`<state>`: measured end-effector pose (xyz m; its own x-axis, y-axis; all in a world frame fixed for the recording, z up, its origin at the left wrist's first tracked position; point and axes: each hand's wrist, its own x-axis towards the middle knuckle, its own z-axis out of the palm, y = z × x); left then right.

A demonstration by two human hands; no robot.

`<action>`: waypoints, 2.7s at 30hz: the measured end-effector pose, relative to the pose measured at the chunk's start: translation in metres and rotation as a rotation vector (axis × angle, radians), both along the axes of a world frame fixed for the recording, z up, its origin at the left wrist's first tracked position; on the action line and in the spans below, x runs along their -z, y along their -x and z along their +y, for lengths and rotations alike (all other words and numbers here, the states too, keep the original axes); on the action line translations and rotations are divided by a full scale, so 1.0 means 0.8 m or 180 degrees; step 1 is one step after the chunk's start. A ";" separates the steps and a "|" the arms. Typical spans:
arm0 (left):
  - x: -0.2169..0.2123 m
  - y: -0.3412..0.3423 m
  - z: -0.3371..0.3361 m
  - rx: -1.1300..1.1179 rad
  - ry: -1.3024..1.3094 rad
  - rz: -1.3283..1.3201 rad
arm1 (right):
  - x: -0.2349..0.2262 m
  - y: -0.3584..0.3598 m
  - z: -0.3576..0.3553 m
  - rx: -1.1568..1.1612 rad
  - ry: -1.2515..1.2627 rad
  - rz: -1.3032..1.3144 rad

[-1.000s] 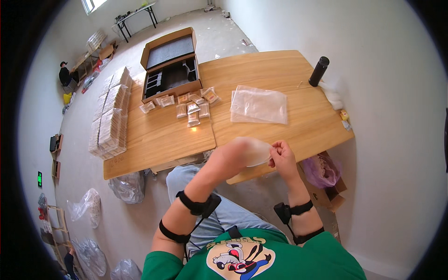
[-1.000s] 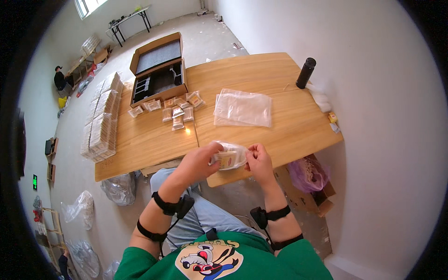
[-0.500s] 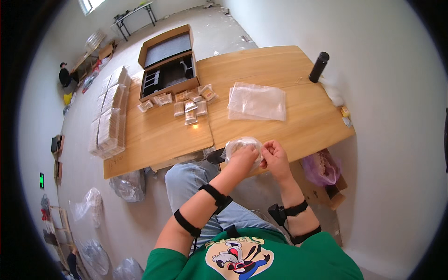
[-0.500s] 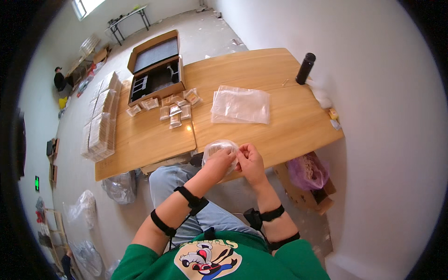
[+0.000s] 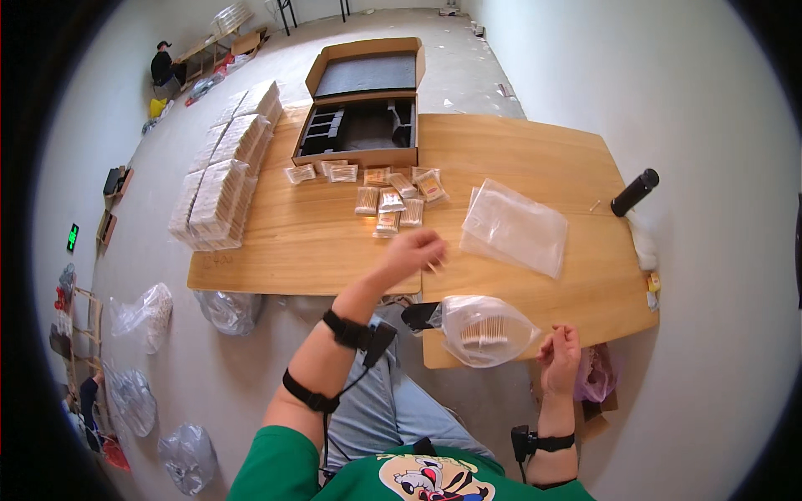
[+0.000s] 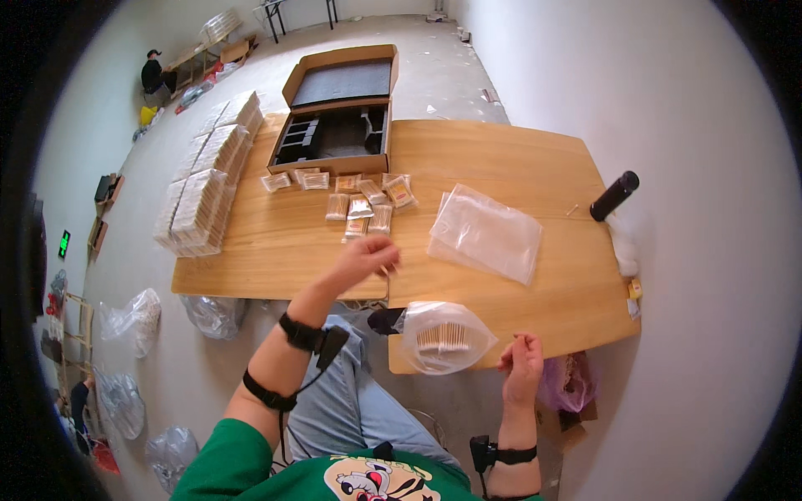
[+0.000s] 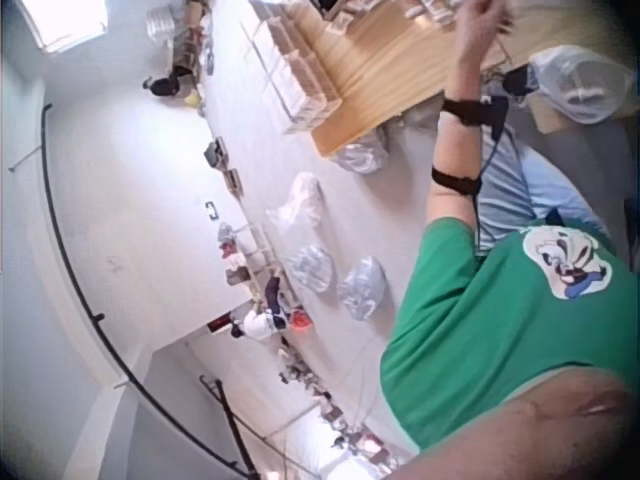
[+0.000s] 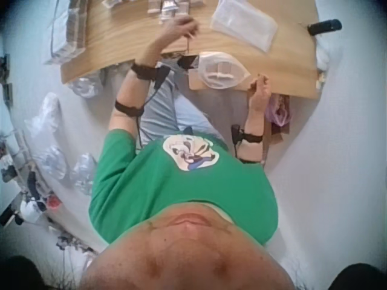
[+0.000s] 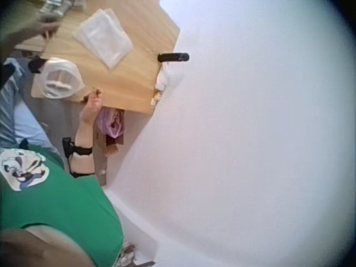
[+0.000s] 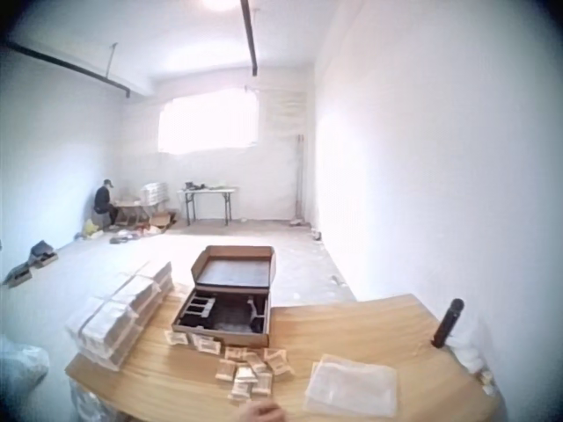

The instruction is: Packing small bags of cotton swabs into a larger plastic bag.

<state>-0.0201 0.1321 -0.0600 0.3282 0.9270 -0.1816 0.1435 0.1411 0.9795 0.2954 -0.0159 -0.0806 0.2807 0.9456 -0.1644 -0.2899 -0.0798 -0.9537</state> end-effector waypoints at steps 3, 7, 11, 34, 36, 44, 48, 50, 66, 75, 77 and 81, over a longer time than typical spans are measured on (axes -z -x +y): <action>0.108 0.048 0.060 -0.1458 -0.1187 0.2986 | 0.024 -0.001 0.002 0.0255 0.0349 -0.0018; 0.145 0.059 0.090 -0.1370 -0.0450 0.3555 | 0.037 0.000 -0.008 0.0281 0.0497 -0.0281; 0.153 0.064 0.087 -0.1308 -0.0494 0.3677 | 0.034 -0.004 -0.015 0.0436 0.0564 -0.0320; -0.030 -0.046 -0.145 -0.0108 -0.0132 0.0171 | -0.109 0.051 0.001 -0.1582 -0.1321 -0.2647; -0.008 -0.055 -0.168 -0.0259 -0.0862 0.1809 | -0.104 0.051 0.000 -0.1678 -0.1515 -0.3017; 0.007 -0.106 -0.185 -0.1241 -0.1304 0.0952 | -0.039 0.109 0.037 -0.1740 -0.2005 -0.4954; 0.019 -0.093 -0.189 -0.1369 -0.1621 0.1065 | -0.029 0.109 0.027 -0.2204 -0.2281 -0.4239; 0.019 -0.089 -0.189 -0.1378 -0.1525 0.1100 | -0.029 0.105 0.027 -0.2423 -0.1980 -0.3895; 0.116 0.127 0.053 -0.1355 -0.1961 0.1348 | 0.006 0.103 0.079 -0.3009 -0.0302 -0.4696; 0.192 0.379 0.223 -0.3160 -0.1400 0.3570 | -0.013 0.119 0.086 -0.3511 -0.0209 -0.5146; 0.201 0.392 0.233 -0.3175 -0.0995 0.2964 | -0.013 0.117 0.093 -0.3547 -0.0141 -0.5017; 0.213 0.330 0.244 -0.3036 -0.1334 0.2332 | -0.001 0.107 0.093 -0.3558 -0.0064 -0.4576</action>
